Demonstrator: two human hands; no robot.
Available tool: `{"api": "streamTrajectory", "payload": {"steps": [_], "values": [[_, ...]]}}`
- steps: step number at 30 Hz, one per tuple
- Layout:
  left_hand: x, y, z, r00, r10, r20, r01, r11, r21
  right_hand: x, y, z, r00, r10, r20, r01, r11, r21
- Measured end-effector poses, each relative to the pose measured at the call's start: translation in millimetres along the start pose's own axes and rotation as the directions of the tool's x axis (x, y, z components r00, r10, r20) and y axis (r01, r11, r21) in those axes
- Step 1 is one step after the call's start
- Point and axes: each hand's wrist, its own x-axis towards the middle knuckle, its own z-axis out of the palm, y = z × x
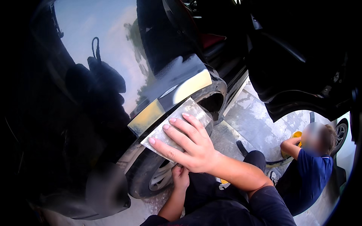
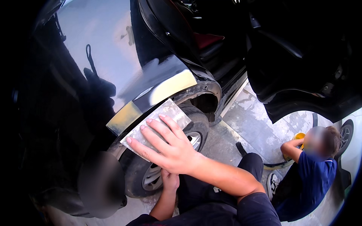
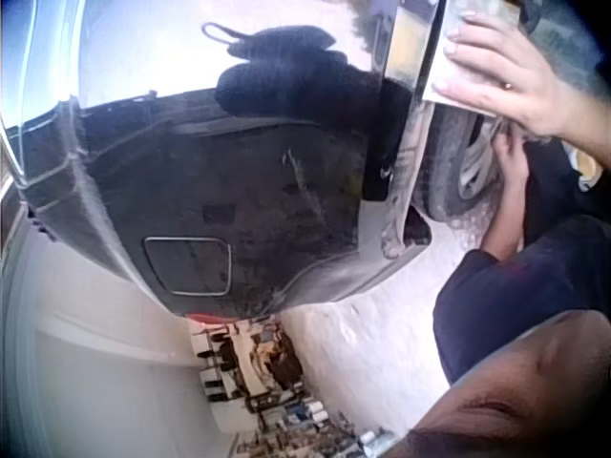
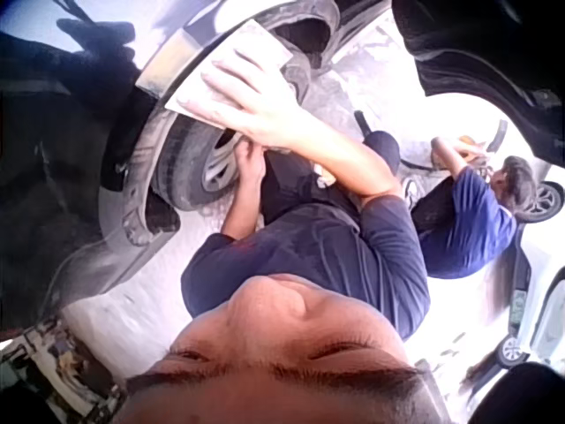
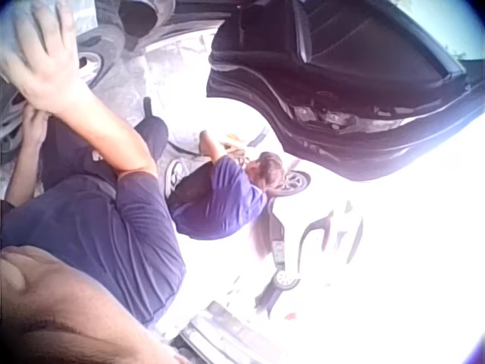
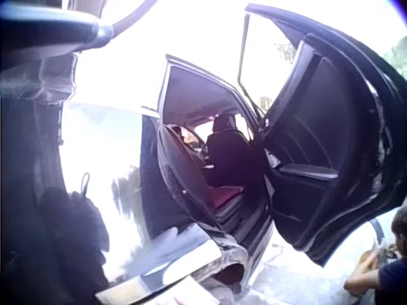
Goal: The person applies yellow body filler to a damaged area on a car's rear wheel arch using a metal spreader. They repeatedly smooth the filler and scrape it off the tool, working on the same section of the vehicle's body panel.
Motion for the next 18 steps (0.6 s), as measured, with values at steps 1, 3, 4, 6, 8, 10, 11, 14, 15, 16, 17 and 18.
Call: {"api": "streamTrajectory", "payload": {"steps": [1,3,4,6,8,10,11,14,15,16,17,18], "values": [[-0.3,-1.4,-2.1,0.999,-0.038,0.008,0.038,0.999,-0.009,2.9,-0.2,-7.2,1.000,0.013,0.004,-0.013,1.000,0.012],[-3.9,-8.7,-9.7,0.993,-0.113,0.023,0.113,0.993,-0.027,9.5,3.5,-18.6,1.000,0.030,0.004,-0.030,0.999,0.018],[-4.6,-10.7,-11.0,0.991,-0.130,0.013,0.131,0.991,-0.015,14.8,11.0,-20.2,0.999,-0.002,-0.036,0.001,1.000,-0.019],[-6.0,-12.0,-14.9,0.986,-0.164,-0.018,0.164,0.986,0.009,31.3,25.9,-24.2,0.998,-0.051,-0.032,0.049,0.998,-0.048],[-4.9,-8.8,-9.8,0.985,-0.172,-0.031,0.172,0.985,0.000,46.0,40.2,-29.2,0.995,-0.098,-0.023,0.096,0.992,-0.079],[-5.4,-8.5,-9.7,0.983,-0.178,-0.041,0.179,0.984,0.018,60.2,48.3,-34.0,0.993,-0.121,0.002,0.121,0.989,-0.090],[-5.2,-8.5,-9.1,0.983,-0.179,-0.040,0.180,0.984,0.017,65.9,51.9,-35.0,0.990,-0.138,0.005,0.138,0.987,-0.083],[-4.5,-9.1,-9.0,0.983,-0.180,-0.040,0.181,0.983,0.014,74.7,61.7,-31.5,0.981,-0.193,0.028,0.195,0.977,-0.089],[-3.9,-10.0,-9.8,0.983,-0.179,-0.041,0.180,0.984,0.012,77.4,63.1,-31.2,0.979,-0.203,0.035,0.206,0.975,-0.087],[-3.8,-11.3,-10.8,0.983,-0.181,-0.044,0.181,0.983,0.008,79.6,64.5,-30.7,0.976,-0.212,0.044,0.215,0.973,-0.083],[-3.4,-12.1,-12.0,0.983,-0.177,-0.040,0.177,0.984,0.009,81.3,65.2,-30.8,0.975,-0.214,0.052,0.218,0.973,-0.075],[-2.7,-12.6,-13.3,0.984,-0.172,-0.037,0.172,0.985,0.010,83.0,65.3,-31.2,0.975,-0.215,0.057,0.218,0.974,-0.061]]}}
